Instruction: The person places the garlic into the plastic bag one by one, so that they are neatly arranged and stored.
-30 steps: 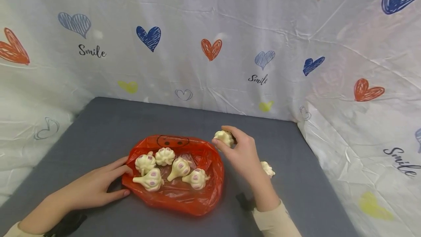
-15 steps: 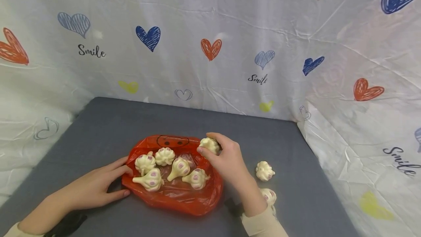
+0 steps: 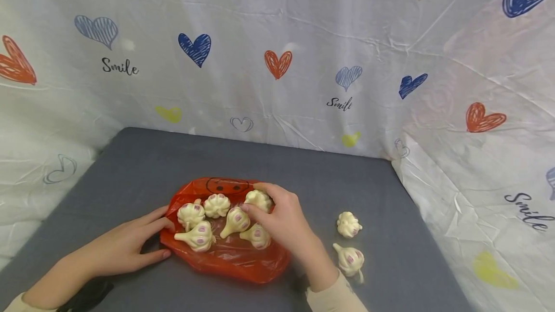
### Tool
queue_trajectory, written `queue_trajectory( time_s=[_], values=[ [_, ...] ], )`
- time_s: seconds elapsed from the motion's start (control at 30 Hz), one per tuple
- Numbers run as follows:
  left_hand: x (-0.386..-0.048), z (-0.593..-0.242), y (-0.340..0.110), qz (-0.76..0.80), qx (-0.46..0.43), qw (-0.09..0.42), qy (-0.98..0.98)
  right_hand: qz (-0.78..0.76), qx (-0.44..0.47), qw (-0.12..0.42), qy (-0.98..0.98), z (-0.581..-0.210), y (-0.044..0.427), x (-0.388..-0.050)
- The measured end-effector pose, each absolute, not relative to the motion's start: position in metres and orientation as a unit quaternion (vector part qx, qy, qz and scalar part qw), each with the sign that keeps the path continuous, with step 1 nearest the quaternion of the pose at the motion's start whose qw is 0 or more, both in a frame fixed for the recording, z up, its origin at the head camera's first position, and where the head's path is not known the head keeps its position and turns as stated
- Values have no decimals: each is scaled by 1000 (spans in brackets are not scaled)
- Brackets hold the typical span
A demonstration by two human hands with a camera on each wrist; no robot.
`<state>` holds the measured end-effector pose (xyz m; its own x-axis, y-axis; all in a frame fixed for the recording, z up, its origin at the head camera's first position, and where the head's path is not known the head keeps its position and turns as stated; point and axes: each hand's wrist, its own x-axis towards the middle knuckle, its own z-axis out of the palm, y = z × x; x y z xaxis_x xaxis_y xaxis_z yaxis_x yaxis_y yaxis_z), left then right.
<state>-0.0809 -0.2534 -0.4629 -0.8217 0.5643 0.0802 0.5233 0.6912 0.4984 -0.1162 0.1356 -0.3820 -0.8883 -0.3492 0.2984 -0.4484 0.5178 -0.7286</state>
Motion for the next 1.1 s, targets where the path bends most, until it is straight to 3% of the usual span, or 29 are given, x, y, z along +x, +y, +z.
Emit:
queue_trajectory(
  time_s=[1.1],
  values=[
    [-80,-460,-252,260,291,47,920,409,296,-31,-862,-402,96,-95]
  ],
)
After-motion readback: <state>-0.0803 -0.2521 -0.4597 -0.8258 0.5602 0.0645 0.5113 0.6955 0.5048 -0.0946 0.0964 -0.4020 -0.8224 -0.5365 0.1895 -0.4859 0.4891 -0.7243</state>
